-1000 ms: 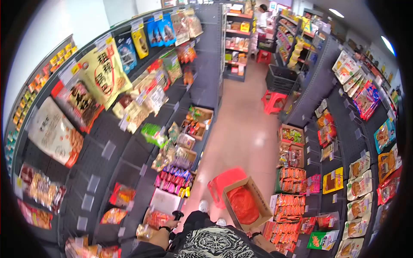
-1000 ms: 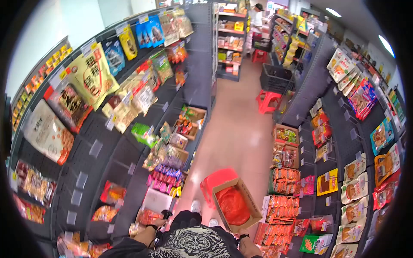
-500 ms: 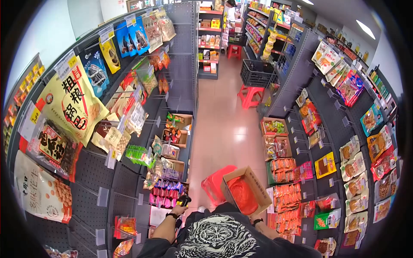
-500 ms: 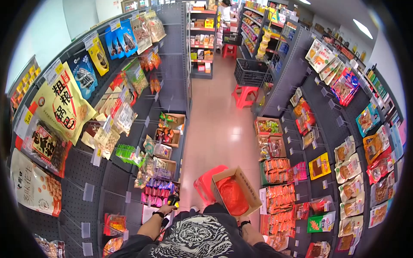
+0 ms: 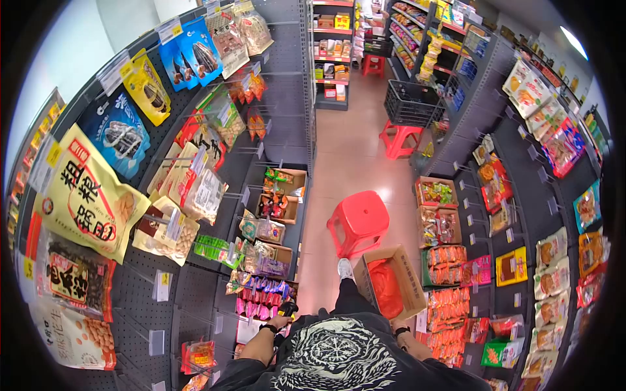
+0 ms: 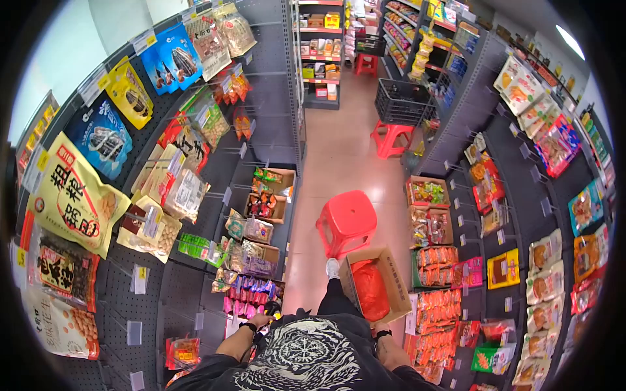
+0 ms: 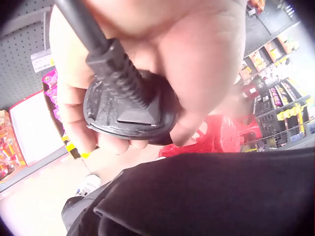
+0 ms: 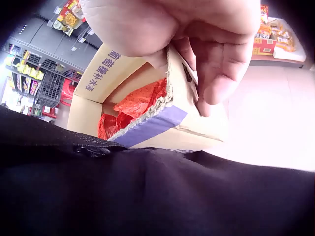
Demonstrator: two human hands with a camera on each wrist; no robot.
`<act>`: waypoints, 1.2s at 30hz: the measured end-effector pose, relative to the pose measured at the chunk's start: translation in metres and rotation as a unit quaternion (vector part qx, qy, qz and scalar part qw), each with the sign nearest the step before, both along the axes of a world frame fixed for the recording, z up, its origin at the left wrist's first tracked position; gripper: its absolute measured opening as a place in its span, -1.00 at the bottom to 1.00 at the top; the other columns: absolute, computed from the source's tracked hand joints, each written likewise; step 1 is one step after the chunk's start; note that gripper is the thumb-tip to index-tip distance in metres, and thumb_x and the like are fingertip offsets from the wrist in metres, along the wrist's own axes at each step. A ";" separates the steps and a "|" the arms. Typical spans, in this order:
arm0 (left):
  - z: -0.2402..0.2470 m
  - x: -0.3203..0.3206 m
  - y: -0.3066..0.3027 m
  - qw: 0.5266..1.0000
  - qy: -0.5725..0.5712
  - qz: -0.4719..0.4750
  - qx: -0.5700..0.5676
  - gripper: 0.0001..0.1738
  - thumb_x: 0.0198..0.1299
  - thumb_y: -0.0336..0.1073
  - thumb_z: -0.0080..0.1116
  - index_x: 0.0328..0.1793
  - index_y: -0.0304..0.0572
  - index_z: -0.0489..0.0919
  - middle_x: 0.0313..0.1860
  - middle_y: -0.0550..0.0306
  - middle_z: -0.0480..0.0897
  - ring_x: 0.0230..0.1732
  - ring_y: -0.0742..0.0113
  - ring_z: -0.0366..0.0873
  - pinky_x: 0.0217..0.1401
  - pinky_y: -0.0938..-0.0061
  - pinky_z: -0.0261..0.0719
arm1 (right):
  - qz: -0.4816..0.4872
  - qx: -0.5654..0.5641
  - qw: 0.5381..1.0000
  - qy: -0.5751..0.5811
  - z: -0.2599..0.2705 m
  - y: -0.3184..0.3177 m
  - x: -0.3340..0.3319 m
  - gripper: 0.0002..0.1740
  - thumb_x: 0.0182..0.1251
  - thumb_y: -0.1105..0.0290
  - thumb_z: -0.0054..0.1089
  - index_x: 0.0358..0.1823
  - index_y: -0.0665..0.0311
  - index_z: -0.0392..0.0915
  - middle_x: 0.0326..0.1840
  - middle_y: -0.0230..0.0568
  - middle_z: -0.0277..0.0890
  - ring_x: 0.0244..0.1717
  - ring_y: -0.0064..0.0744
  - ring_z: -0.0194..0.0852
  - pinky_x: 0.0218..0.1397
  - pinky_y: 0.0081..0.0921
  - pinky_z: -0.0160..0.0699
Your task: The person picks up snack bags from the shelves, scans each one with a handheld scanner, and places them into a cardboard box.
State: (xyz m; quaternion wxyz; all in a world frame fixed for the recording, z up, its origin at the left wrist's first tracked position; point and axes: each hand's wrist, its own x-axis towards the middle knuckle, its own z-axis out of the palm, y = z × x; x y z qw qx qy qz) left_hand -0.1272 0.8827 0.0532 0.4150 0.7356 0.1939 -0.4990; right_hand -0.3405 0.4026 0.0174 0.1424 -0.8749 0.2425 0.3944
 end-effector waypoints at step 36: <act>-0.028 0.349 -0.122 0.994 0.040 0.005 0.102 -0.44 -0.06 0.18 0.30 -0.31 -0.26 0.70 -0.35 0.02 0.69 -0.29 0.20 0.62 -0.14 0.31 0.51 | 0.093 0.015 0.986 -0.137 -0.001 -0.233 0.470 -0.78 0.17 0.28 0.16 -0.31 0.31 0.52 -0.48 -0.02 0.57 -0.44 -0.15 0.60 -0.45 -0.22 0.57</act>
